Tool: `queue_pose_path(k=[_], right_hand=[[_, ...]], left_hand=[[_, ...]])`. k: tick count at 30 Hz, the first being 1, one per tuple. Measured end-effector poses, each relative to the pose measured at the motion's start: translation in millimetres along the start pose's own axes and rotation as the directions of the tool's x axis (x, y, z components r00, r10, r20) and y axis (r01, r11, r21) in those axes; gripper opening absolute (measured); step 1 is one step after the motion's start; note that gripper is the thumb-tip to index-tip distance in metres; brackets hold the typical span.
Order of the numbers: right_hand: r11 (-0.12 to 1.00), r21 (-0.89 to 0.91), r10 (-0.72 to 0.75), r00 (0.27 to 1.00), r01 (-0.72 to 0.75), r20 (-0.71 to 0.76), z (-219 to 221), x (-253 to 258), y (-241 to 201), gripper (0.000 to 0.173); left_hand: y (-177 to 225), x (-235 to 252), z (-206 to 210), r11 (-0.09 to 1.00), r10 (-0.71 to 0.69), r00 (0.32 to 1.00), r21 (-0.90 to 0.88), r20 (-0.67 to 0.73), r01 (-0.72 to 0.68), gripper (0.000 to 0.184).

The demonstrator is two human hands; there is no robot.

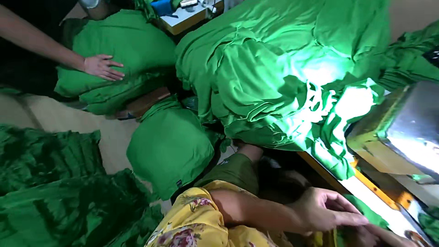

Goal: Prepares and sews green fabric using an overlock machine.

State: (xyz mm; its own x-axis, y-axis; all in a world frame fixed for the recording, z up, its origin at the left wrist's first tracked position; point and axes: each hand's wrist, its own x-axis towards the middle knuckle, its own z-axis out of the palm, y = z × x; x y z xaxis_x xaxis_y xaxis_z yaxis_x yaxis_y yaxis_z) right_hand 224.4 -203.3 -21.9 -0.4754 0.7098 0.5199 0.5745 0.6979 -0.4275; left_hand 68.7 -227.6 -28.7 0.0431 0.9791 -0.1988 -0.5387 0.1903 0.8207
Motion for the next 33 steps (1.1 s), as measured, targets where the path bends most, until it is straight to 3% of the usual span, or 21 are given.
queue_pose_path(k=[3,5,9,11,13,15,18,21,23,27,30,33], right_hand=[[0.949,0.313,0.014,0.998,-0.033,0.062,11.5,0.0,4.6,0.030],[0.869,0.483,0.093,0.995,-0.102,0.042,19.4,3.2,5.9,0.029],[0.742,0.571,0.320,0.934,-0.351,0.160,21.1,3.9,3.1,0.026],[0.718,0.555,0.373,0.906,-0.419,0.202,19.0,5.7,-1.3,0.012],[0.724,0.557,0.369,0.911,-0.406,0.184,21.5,4.9,0.1,0.011],[0.762,0.550,0.347,0.933,-0.342,0.099,28.8,1.8,4.1,0.011],[0.822,0.495,0.335,0.942,-0.282,-0.020,40.7,-0.4,2.6,0.014],[0.874,0.411,0.310,0.949,-0.259,-0.062,51.9,-4.0,-0.7,0.024],[0.889,0.385,0.300,0.951,-0.249,-0.078,56.8,-4.0,-2.4,0.026],[0.876,0.424,0.306,0.944,-0.228,-0.124,62.3,-7.3,-1.6,0.024],[0.832,0.501,0.342,0.932,-0.240,-0.122,67.2,-10.9,-0.2,0.021],[0.721,0.604,0.445,0.895,-0.339,-0.029,67.3,-13.3,-4.1,0.016]], left_hand=[[-2.3,-6.7,-13.5,0.982,0.180,0.983,0.067,-0.040,-0.177,0.013],[-4.5,-7.3,-21.8,0.923,0.342,0.940,0.190,-0.006,-0.335,0.017],[-2.0,-7.1,-29.2,0.780,0.494,0.855,0.354,0.158,-0.516,0.017],[-2.4,-5.0,-32.5,0.733,0.516,0.836,0.409,0.187,-0.543,0.016],[-2.5,-3.6,-34.8,0.758,0.496,0.854,0.401,0.159,-0.515,0.020],[-3.2,-5.4,-34.8,0.874,0.395,0.915,0.273,0.080,-0.401,0.027],[-6.4,-6.9,-31.5,0.994,0.108,0.991,0.029,-0.084,-0.105,0.028],[-10.5,-3.6,-33.7,0.990,-0.114,0.982,-0.097,-0.151,0.100,0.013],[-13.1,-0.9,-36.0,0.994,-0.091,0.978,-0.080,-0.186,0.077,0.010],[-11.4,2.2,-36.6,0.995,0.091,0.969,0.063,-0.229,-0.078,0.011],[-13.1,3.6,-36.7,0.974,0.198,0.950,0.159,-0.240,-0.163,0.013],[-19.0,3.3,-37.9,0.961,0.234,0.945,0.200,-0.230,-0.189,0.016]])
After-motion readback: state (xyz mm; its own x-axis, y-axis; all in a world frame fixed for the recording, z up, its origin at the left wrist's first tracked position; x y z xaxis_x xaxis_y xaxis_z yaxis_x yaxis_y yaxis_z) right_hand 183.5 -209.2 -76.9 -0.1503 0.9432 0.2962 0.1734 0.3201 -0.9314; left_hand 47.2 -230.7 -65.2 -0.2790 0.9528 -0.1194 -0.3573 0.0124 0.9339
